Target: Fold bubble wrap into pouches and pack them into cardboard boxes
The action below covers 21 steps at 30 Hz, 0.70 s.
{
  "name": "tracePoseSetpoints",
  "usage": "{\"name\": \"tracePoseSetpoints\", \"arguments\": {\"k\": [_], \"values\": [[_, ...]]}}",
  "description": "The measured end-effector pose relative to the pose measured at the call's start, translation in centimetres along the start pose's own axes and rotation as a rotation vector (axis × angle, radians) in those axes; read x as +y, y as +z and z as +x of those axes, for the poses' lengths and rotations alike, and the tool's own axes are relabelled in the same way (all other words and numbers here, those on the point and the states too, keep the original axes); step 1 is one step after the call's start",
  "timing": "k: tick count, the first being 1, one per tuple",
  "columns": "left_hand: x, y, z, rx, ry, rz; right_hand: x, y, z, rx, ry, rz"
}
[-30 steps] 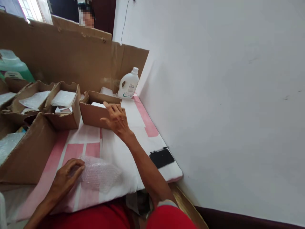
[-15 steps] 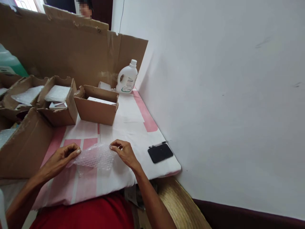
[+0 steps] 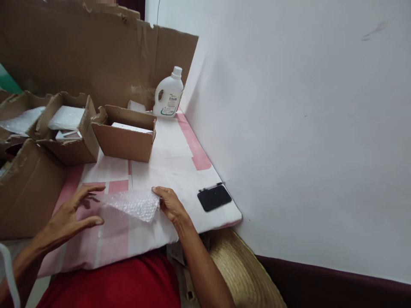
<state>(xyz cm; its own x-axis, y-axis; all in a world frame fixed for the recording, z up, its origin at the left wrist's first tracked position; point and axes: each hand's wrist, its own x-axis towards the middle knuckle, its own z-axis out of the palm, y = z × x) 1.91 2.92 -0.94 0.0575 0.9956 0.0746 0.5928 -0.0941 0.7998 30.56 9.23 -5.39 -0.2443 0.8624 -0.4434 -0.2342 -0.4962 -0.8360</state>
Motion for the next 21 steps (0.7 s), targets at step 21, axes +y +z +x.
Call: {"name": "tracePoseSetpoints", "arguments": {"k": [21], "values": [[-2.7,5.7,3.6,0.502,0.077,0.223,0.0,3.3,-3.4,0.384,-1.037,-0.938]]}}
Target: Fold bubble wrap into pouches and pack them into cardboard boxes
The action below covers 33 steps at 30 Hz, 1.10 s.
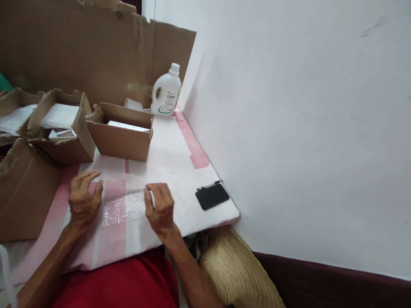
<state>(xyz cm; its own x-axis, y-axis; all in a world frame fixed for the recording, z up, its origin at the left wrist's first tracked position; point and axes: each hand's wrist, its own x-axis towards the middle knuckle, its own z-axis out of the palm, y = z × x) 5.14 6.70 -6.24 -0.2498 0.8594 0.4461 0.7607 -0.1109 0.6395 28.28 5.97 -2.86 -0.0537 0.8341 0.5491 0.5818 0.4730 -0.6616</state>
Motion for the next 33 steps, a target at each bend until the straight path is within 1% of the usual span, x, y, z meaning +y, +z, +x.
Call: {"name": "tracePoseSetpoints", "arguments": {"k": [1,2,3,4,5,7,9,11,13,15,16,19,21,22,25,28,31,33], "values": [[0.2,0.2,-0.6,-0.007,0.098,0.042,-0.7,0.5,-0.2,-0.044,-0.052,0.014],[0.2,0.6,-1.4,-0.044,0.204,0.077,-1.3,1.2,-0.4,-0.095,-0.096,0.027],[0.1,1.1,-2.3,-0.105,0.296,0.107,-1.8,2.0,-0.6,-0.151,-0.13,0.037],[-0.2,1.7,-3.2,-0.17,0.355,0.135,-2.2,2.9,-0.7,-0.212,-0.156,0.043],[-0.6,2.3,-4.1,-0.219,0.389,0.166,-2.5,3.9,-0.9,-0.278,-0.172,0.043],[-1.6,3.5,-5.6,-0.268,0.401,0.233,-2.5,6.1,-1.0,-0.429,-0.174,0.017],[-2.4,4.1,-6.6,-0.303,0.433,0.287,-1.7,7.9,-1.0,-0.579,-0.152,-0.045],[-2.8,4.0,-6.9,-0.329,0.495,0.328,-0.2,9.0,-1.0,-0.691,-0.14,-0.113],[-2.9,3.6,-7.0,-0.342,0.518,0.376,1.7,9.0,-1.0,-0.741,-0.136,-0.173],[-2.7,3.1,-7.0,-0.349,0.488,0.403,3.8,7.8,-0.9,-0.742,-0.109,-0.247],[-2.6,2.9,-7.1,-0.355,0.468,0.412,4.8,6.9,-0.8,-0.733,-0.072,-0.296],[-2.4,2.6,-7.3,-0.363,0.44,0.43,7.7,3.7,-0.6,-0.703,0.093,-0.463],[-2.3,2.3,-7.8,-0.359,0.447,0.444,8.9,1.8,-0.9,-0.688,0.155,-0.543],[-2.2,2.1,-8.2,-0.355,0.458,0.452,9.2,1.0,-1.4,-0.689,0.153,-0.563],[-2.1,0.6,-9.8,-0.34,0.506,0.478,8.9,-0.8,-3.9,-0.679,0.057,-0.567],[-2.1,-2.1,-11.5,-0.352,0.568,0.484,7.4,-2.6,-7.2,-0.667,-0.114,-0.518],[-2.2,-5.3,-12.1,-0.41,0.647,0.456,6.2,-4.6,-9.5,-0.743,-0.314,-0.438],[-2.4,-7.2,-11.8,-0.474,0.704,0.429,6.2,-5.7,-10.3,-0.797,-0.401,-0.411]]}}
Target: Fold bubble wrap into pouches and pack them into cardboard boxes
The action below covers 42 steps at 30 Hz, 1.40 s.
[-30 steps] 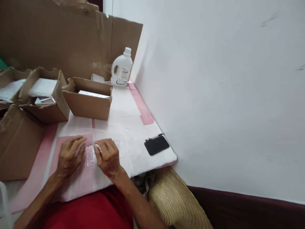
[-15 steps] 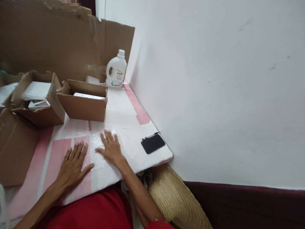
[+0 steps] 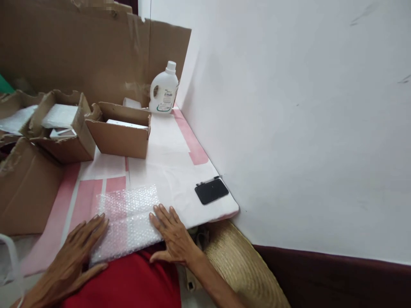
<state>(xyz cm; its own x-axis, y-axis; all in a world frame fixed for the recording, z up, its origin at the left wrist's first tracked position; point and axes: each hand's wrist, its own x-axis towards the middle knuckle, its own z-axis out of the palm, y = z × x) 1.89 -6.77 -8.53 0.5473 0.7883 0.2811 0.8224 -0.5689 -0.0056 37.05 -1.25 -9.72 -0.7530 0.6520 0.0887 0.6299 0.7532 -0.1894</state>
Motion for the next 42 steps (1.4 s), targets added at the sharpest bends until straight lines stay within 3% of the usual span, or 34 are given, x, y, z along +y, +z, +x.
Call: {"name": "tracePoseSetpoints", "arguments": {"k": [4,11,17,21,26,33,37,42], "values": [[-1.4,-1.5,-0.8,-0.084,0.093,-0.036,1.1,0.3,-1.0,0.008,-0.037,-0.043],[-2.1,-0.4,-2.0,-0.062,0.137,-0.017,2.3,0.0,-1.0,0.059,-0.102,0.121],[-3.1,-0.2,-2.2,-0.044,0.105,-0.161,2.3,0.0,-0.2,0.194,0.029,0.329],[-3.1,-0.9,-1.7,-0.044,0.014,-0.267,1.8,0.7,0.8,0.379,0.112,0.447],[-2.8,-0.8,-1.4,0.02,-0.028,-0.308,0.7,0.9,2.1,0.487,0.332,0.532],[-1.5,-0.4,0.7,0.11,-0.316,-0.478,-0.8,1.0,3.4,0.546,0.518,0.492],[-0.6,0.1,2.6,0.08,-0.562,-0.489,-1.3,1.5,4.4,0.589,0.595,0.376],[-0.2,0.3,3.9,-0.018,-0.719,-0.437,-1.7,1.9,5.1,0.619,0.653,0.317]]}}
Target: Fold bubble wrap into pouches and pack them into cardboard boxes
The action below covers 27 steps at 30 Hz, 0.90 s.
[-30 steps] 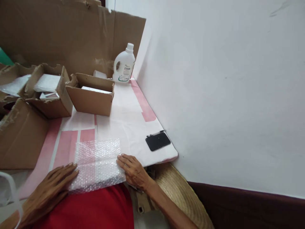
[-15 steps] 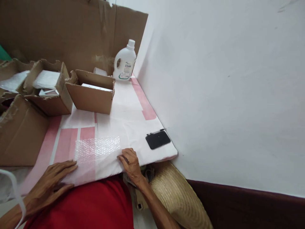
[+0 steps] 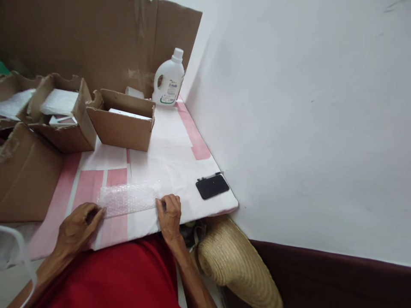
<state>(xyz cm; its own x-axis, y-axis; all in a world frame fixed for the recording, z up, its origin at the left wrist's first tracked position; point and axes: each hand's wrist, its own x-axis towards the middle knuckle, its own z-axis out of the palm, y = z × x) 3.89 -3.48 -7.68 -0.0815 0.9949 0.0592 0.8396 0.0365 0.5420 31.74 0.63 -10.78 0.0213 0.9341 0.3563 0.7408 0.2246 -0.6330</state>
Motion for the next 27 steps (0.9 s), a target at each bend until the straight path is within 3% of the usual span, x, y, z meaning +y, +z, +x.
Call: {"name": "tracePoseSetpoints", "arguments": {"k": [9,12,16,20,22,27], "values": [[0.8,0.4,0.3,0.081,-0.015,0.046,-0.2,0.4,-0.1,0.014,0.015,-0.017],[1.1,0.6,0.2,0.181,0.006,0.081,-0.2,0.5,0.0,0.016,0.017,-0.038],[1.7,1.3,-0.3,0.366,0.248,0.187,-0.3,0.6,0.0,0.019,0.025,-0.058],[1.7,2.6,-1.3,0.175,0.578,0.236,-0.3,0.7,0.1,0.031,0.015,-0.057],[1.3,3.2,-1.6,0.114,0.616,0.27,-0.1,0.6,0.3,0.021,0.009,-0.054],[0.7,3.5,-1.8,0.107,0.607,0.315,0.0,-0.5,0.9,0.053,0.035,-0.101]]}}
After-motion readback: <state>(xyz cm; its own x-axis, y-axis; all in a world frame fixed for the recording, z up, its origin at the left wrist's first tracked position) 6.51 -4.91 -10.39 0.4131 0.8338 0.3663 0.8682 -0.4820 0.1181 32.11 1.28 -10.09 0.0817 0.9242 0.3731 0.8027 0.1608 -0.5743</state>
